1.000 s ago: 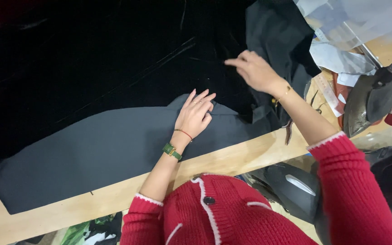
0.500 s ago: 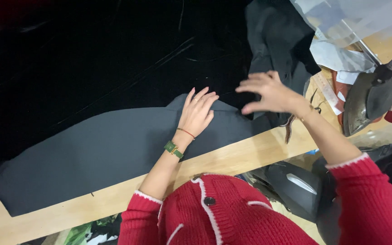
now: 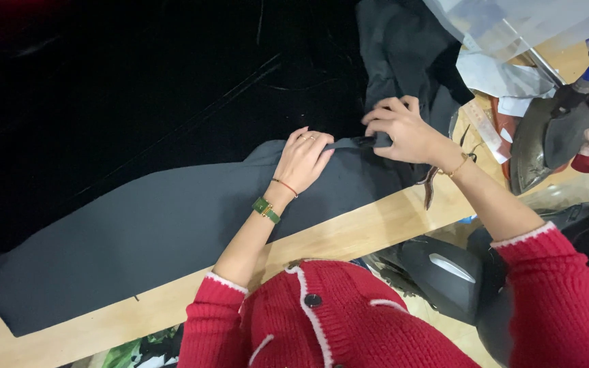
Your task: Cutting black fabric with shears and then aligning and smoothing the pieces on a cutting table
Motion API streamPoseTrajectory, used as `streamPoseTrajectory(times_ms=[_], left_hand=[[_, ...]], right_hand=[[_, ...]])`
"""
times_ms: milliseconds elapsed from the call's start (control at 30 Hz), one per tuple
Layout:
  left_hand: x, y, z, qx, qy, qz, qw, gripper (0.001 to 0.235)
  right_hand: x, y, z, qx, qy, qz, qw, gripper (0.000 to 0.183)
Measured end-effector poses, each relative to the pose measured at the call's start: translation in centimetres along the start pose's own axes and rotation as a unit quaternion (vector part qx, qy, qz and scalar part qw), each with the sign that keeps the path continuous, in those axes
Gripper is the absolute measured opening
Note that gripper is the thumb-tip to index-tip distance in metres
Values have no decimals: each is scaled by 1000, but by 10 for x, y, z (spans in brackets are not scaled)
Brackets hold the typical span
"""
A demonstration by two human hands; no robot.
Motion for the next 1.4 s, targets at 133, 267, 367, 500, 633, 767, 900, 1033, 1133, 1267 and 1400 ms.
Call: streamPoseTrajectory(times_ms=[133, 267, 367, 500, 633, 767, 900, 1033, 1133, 1267, 1400], left_hand=[[6, 5, -15, -89, -24, -54, 994, 45], [7, -5, 6, -67, -9, -56, 996, 28], [1, -10, 14, -80, -18, -72, 994, 23], [1, -9, 8, -93, -24, -82, 992, 20], [1, -9, 5, -108, -14, -91, 990, 13], [1, -7, 0, -105, 2, -90, 990, 10], [3, -6, -3, -121, -6, -100, 988, 13], [14, 1, -20, -177, -22, -101, 979, 31], [21, 5, -23, -176, -50, -81, 980, 29], [32, 14, -36, -249, -87, -37, 964, 16], [34, 27, -61, -358, -137, -121, 915, 11]], right_hand=[[8, -18, -29, 126, -67, -5, 990, 11], [15, -35, -50, 134, -178, 8, 975, 32], [21, -35, -38, 9, -281, 32, 959, 49], [33, -34, -15, -15, -344, 25, 939, 47], [37, -32, -10, 2, -441, 54, 896, 50], [39, -21, -3, -66, -491, 107, 862, 69], [34, -27, -28, -60, -496, 107, 860, 74], [29, -29, -42, -8, -488, 96, 867, 73], [26, -32, -45, -9, -485, 69, 872, 70], [26, -40, -52, 35, -485, 84, 870, 58], [25, -38, -52, 11, -490, 59, 870, 66]])
Point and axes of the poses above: each hand's wrist, its own x-axis towards the middle knuckle, its own z-axis out of the palm, y = z × x, the point moved 5 cm from there along x, towards the middle knuckle, and after that the axes turned 15 degrees about z, right-handed, at the moved point
